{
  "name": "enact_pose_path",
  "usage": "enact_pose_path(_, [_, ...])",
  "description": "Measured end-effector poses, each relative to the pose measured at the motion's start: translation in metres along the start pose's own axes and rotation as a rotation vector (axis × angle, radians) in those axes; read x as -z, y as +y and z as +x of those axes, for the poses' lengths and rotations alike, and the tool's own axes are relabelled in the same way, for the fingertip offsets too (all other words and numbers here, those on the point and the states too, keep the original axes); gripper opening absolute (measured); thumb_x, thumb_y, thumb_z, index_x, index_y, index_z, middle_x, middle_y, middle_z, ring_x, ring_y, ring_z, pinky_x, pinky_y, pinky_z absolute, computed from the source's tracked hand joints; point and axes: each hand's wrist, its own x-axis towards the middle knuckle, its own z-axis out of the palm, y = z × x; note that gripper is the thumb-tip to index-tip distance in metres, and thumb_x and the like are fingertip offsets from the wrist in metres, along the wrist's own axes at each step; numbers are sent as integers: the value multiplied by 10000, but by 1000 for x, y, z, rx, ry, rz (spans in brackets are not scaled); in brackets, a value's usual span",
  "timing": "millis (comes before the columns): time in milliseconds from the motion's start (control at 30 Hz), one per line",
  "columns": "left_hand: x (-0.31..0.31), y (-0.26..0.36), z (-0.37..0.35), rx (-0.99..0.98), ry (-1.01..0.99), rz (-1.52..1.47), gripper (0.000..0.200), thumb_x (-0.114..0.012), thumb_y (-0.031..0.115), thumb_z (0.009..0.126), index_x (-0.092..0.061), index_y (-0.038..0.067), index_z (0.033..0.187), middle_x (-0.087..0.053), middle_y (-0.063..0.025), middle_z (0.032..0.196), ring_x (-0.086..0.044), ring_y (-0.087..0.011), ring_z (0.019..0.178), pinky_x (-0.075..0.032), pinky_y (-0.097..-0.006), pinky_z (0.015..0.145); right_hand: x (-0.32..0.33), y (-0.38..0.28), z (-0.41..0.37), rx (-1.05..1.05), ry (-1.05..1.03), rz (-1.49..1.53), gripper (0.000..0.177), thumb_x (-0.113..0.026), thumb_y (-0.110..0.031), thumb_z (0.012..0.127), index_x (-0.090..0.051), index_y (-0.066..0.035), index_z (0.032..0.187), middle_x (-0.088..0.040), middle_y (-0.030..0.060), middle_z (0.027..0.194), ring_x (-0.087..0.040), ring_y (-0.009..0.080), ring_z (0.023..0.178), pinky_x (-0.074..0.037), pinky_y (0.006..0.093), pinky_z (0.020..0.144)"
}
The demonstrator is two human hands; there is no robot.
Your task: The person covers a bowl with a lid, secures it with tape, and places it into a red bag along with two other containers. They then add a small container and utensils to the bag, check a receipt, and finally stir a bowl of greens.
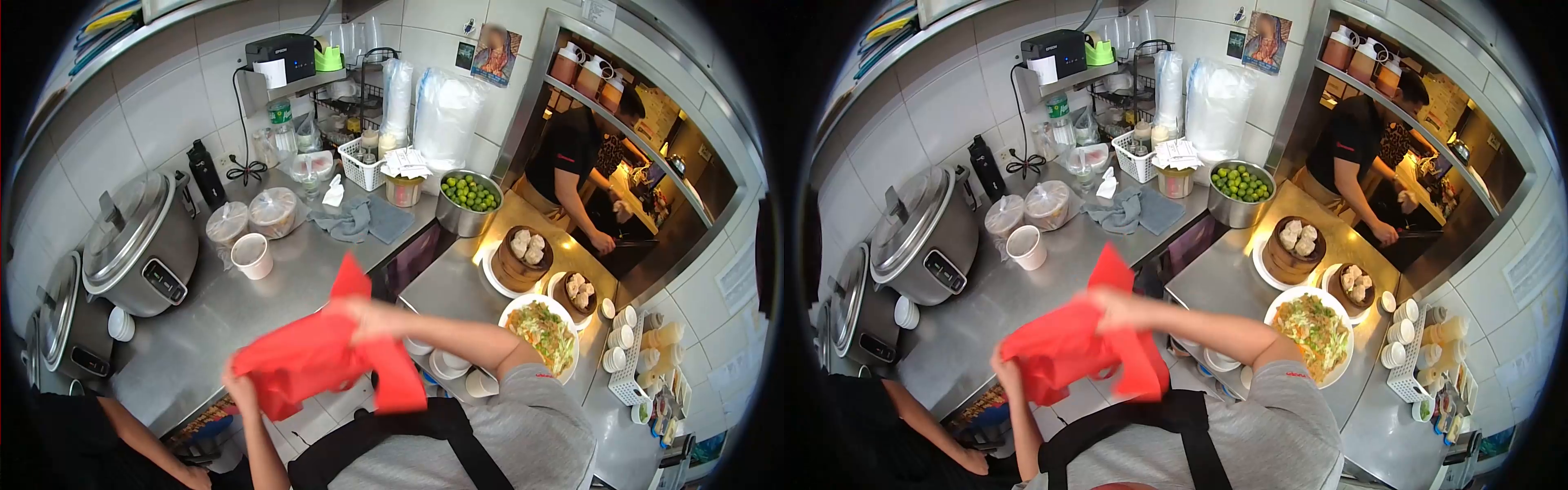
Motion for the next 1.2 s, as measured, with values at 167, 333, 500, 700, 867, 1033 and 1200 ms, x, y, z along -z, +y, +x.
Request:
enact_pose_path(167, [-8,92,22,288,188,-809,118,-453,88,907,-552,45,953,-605,-46,889,-589,-138,803,-500,-286,710,9,6,4,-219,-269,-575,399,-693,-206,652,-535,-26,972,-604,156,731,-605,339,711,-479,435,617])
enact_pose_path(333, [-77,133,2,-304,-113,57,94,-541,115,823,-523,34,868,-576,-61,798,-560,-134,752,-441,-258,678,118,102,60,8,447,-913,156,-555,12,581,-568,-32,730,-599,167,773,-581,354,750,-464,431,653])
enact_pose_path(500, [-96,98,19,-173,-271,499,255,-621,83,740,-570,17,981,-623,-206,792,-633,-345,722,-495,-367,642,168,50,83,64,737,166,114,-603,46,702,-583,-25,788,-602,12,731,-562,103,710,-447,255,635])
enact_pose_path(700, [-32,25,59,232,434,-482,106,-503,49,854,-585,48,921,-623,-61,826,-603,-199,769,-499,-340,694,93,53,73,17,-569,300,257,-677,-167,736,-594,19,892,-622,54,779,-570,118,788,-448,270,727])
enact_pose_path(867, [-26,72,62,349,491,-802,134,-463,137,898,-566,76,839,-590,-27,842,-565,-127,810,-483,-284,719,46,164,82,-306,-616,151,380,-664,-161,771,-568,16,1093,-646,56,941,-562,108,871,-445,273,794])
enact_pose_path(1033, [-18,105,58,271,-495,242,228,-680,152,770,-617,-38,879,-629,-14,792,-550,-107,700,-456,-272,666,102,181,92,-416,105,1367,440,-682,-172,783,-542,-4,1165,-600,108,1102,-574,162,1004,-449,300,874])
enact_pose_path(1200, [13,37,55,680,-590,-568,275,-695,168,776,-643,-43,944,-674,-95,907,-624,-149,836,-482,-292,820,92,158,91,-568,-37,1459,397,-677,-168,788,-555,-6,1129,-603,110,1084,-581,159,978,-450,298,871])
